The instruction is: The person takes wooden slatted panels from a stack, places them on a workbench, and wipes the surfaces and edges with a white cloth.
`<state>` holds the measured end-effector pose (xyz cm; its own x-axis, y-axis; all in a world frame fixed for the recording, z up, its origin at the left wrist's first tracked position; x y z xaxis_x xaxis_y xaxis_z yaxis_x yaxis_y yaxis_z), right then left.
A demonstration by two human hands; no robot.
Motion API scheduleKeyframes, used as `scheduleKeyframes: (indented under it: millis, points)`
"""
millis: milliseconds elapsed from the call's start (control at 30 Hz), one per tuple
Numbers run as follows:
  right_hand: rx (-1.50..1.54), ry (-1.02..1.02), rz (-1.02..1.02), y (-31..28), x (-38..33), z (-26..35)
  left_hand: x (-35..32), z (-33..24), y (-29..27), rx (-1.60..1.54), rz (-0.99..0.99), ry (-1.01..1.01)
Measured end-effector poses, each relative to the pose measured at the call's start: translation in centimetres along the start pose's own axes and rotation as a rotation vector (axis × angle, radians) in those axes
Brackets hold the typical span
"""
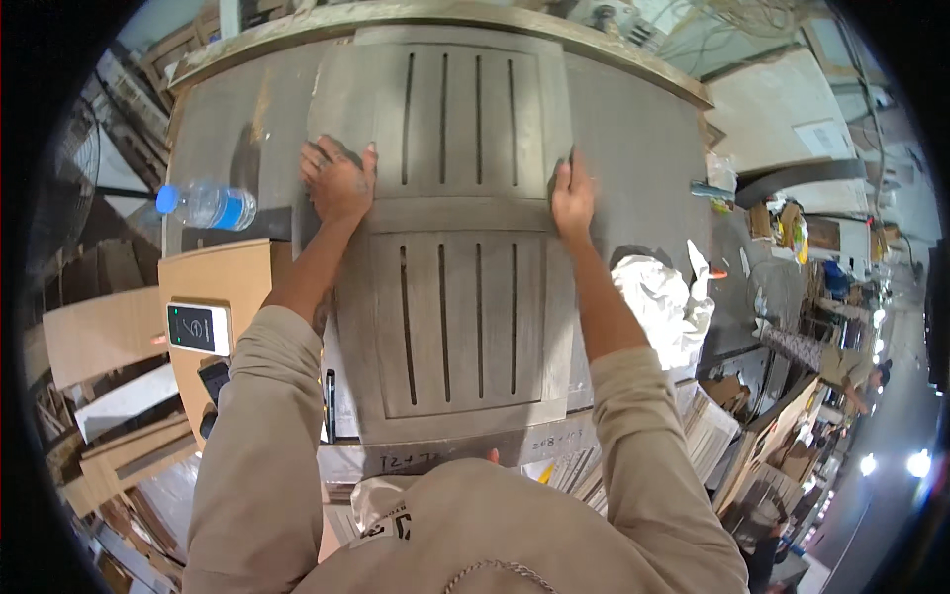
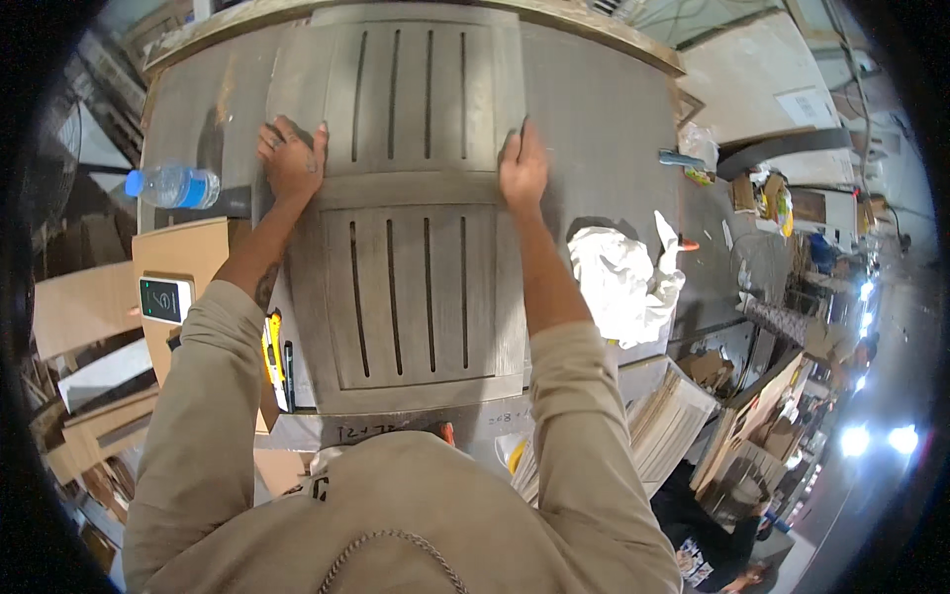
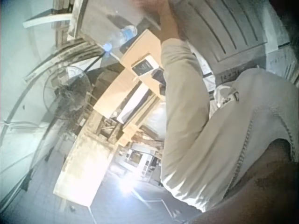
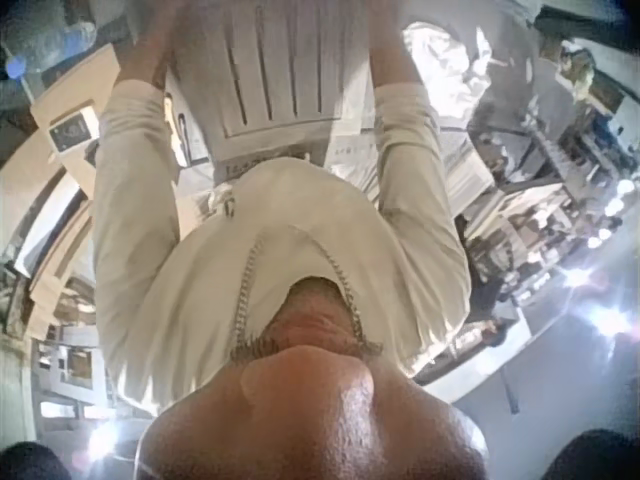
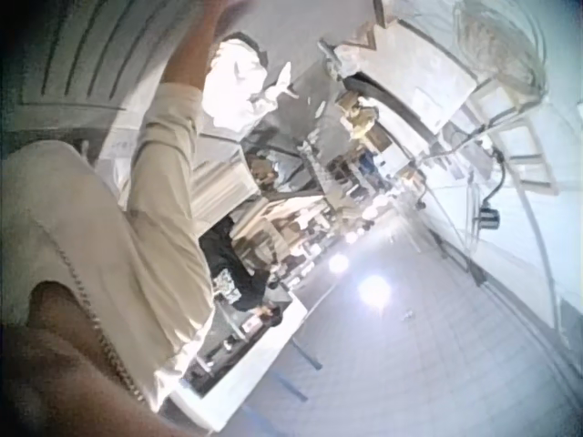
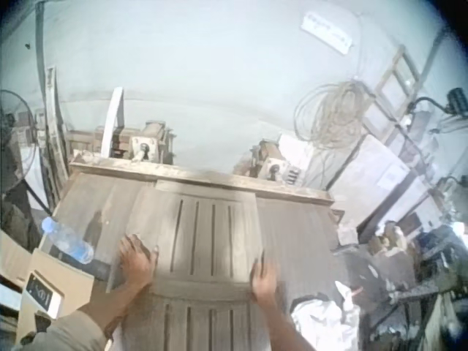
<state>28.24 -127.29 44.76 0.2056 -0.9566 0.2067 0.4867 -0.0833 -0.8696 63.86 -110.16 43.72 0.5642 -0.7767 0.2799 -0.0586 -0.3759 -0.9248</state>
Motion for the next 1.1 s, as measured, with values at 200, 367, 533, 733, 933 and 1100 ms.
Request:
scheduleKeyframes:
  millis: [200, 367, 533, 733, 933, 1100]
  points:
    - [0.173, 0.132, 0.140, -5.8, -18.8, -3.0, 0.1, 1.3, -0.1, 0.083, 0.033, -0.001]
    - [0.082, 0.088, 0.156, -9.7, -29.8, -2.2, -1.7, 4.5, -0.7, -0.093, 0.449, -0.092]
    - [-0.231, 0.125, 0.034, -11.2, -31.1, -1.9, -15.6, -3.0, -10.4, -0.626, 0.203, 0.175]
    - [-0.370, 0.181, 0.060, -10.1, -28.6, -1.5, -37.0, 0.7, -15.0, -0.695, 0.342, -0.011]
    - [-0.517, 0.132, 0.048, -9.0, -27.9, -1.0, -40.6, 3.8, -16.6, -0.688, 0.462, -0.176]
    - [-0.553, 0.202, 0.134, -7.4, -27.5, -1.2, -40.1, 5.1, -17.1, -0.752, 0.206, -0.128]
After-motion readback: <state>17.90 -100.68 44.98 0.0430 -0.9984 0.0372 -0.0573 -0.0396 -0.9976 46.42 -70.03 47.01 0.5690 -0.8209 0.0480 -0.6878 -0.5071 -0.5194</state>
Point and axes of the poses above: each hand's wrist, its own x-axis towards the middle knuckle, its own y-axis out of the palm, z = x × y, the point moved 10 cm from there along x, towards the middle knuckle, and after that the axes turned 6 degrees about y, right-handed, at the moved point
